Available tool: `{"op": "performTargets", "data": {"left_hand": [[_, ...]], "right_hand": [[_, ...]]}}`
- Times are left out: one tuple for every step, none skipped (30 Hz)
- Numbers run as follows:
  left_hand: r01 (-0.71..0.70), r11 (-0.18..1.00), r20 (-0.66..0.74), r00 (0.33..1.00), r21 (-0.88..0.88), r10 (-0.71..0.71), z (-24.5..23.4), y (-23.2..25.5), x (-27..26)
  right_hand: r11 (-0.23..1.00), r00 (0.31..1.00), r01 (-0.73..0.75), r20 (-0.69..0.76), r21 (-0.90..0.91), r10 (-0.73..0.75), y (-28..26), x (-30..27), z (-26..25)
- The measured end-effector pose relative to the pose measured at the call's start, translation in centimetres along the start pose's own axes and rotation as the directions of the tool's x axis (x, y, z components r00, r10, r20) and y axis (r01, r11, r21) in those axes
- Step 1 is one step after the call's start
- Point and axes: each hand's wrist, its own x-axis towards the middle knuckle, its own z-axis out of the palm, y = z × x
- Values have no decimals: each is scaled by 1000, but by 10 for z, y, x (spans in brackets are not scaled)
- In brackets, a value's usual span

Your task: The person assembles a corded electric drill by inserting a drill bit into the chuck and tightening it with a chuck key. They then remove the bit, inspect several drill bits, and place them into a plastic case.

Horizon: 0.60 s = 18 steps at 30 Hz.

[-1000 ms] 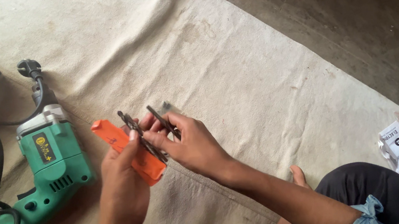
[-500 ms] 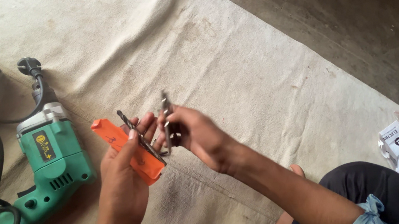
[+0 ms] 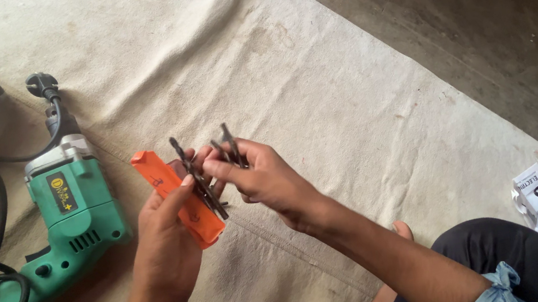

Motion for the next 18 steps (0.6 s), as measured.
{"op": "performTargets", "data": {"left_hand": [[4, 1000, 2, 1000, 5, -4, -1, -2, 1], [5, 1000, 1, 1000, 4, -5, -3, -3, 1], [5, 1000, 0, 1000, 2, -5, -4, -5, 1], [4, 1000, -2, 1000, 0, -4, -5, -7, 2], [7, 1000, 9, 1000, -6, -7, -5, -8, 2], [10, 1000, 20, 1000, -12, -10, -6, -9, 4], [14, 1000, 31, 999, -17, -13, -6, -10, 4], [15, 1000, 32, 999, -11, -14, -6, -11, 4], [15, 1000, 32, 999, -4, -15, -5, -11, 3], [15, 1000, 33, 999, 1, -15, -5, -11, 3], [25, 1000, 13, 1000, 14, -25, -4, -11, 2], [34, 999, -7, 999, 27, -34, -2, -10, 1], [44, 998, -26, 999, 40, -43, -1, -8, 1], [30, 999, -4, 1000, 30, -30, 0, -6, 1], [15, 1000, 19, 1000, 19, -16, 2, -4, 1], [1, 1000, 41, 999, 7, -2, 3, -2, 1], [-3, 1000, 32, 999, 12, 3, 4, 1, 0], [-8, 1000, 24, 1000, 17, 8, 4, 4, 0]], "right_hand": [[995, 997, 78, -6, -61, -78, 0, -1, 2], [980, 988, 155, -6, -123, -157, 0, -2, 5], [956, 972, 230, -1, -184, -234, -1, -2, 7], [949, 974, 221, -3, -227, -227, -3, -4, 8], [940, 976, 211, -4, -270, -220, -4, -6, 8], [928, 977, 200, -7, -313, -213, -6, -6, 8], [921, 980, 176, -27, -346, -198, -6, -7, 9], [913, 982, 151, -50, -378, -182, -7, -7, 9], [904, 983, 124, -72, -409, -168, -6, -7, 8], [906, 979, 158, -56, -394, -196, -6, -6, 7], [906, 974, 192, -40, -377, -223, -5, -4, 6], [905, 967, 226, -25, -360, -252, -3, -3, 4], [961, 988, 137, -34, -238, -149, -1, -1, 2], [993, 999, 41, -30, -112, -45, 1, 2, -1], [998, 998, -58, -12, 15, 58, 2, 4, -4], [987, 998, -70, 12, 143, 69, 4, 6, -7], [960, 996, -85, 37, 268, 78, 5, 7, -11], [916, 995, -100, 62, 388, 82, 6, 8, -13]]}}
